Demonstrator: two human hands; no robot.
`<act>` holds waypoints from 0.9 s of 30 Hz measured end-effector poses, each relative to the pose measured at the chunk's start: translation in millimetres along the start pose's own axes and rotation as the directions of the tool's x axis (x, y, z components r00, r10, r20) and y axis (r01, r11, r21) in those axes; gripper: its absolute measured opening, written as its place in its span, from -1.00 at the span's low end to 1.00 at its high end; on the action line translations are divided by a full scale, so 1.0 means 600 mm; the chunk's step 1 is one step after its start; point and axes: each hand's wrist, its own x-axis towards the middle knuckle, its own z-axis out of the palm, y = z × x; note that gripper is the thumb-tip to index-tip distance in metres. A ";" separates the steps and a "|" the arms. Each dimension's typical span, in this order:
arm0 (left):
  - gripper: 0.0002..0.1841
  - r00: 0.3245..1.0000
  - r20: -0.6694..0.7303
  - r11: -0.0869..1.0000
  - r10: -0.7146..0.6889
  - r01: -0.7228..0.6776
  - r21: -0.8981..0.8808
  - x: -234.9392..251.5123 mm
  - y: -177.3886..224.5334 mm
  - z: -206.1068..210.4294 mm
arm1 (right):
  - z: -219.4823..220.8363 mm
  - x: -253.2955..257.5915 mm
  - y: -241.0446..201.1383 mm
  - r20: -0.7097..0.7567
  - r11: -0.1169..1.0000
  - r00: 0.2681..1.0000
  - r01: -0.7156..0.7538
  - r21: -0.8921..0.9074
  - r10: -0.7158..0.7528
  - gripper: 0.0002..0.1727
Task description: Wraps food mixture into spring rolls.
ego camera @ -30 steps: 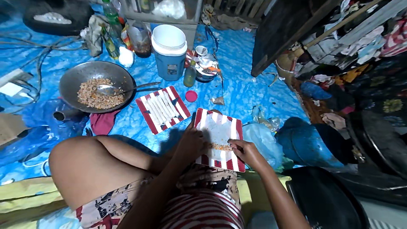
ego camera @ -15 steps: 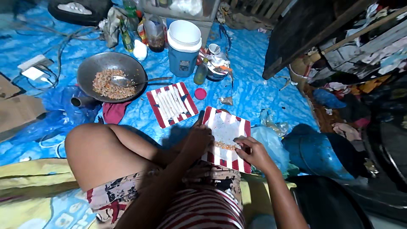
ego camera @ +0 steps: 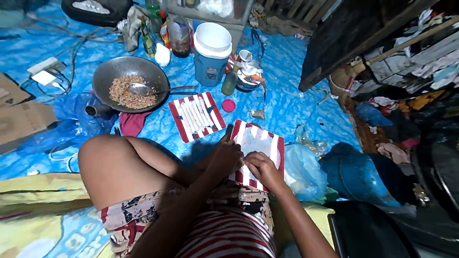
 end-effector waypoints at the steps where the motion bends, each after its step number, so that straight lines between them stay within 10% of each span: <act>1: -0.69 1.000 0.016 1.000 -0.013 0.013 -0.002 0.000 0.002 -0.002 | 0.003 0.001 -0.001 0.005 1.000 1.000 0.004 -0.009 -0.003 -0.77; 27: -0.77 1.000 -0.007 1.000 0.014 -0.014 0.014 0.022 0.008 -0.014 | -0.104 -0.090 0.060 -0.142 0.863 0.868 -0.429 0.267 0.476 -0.69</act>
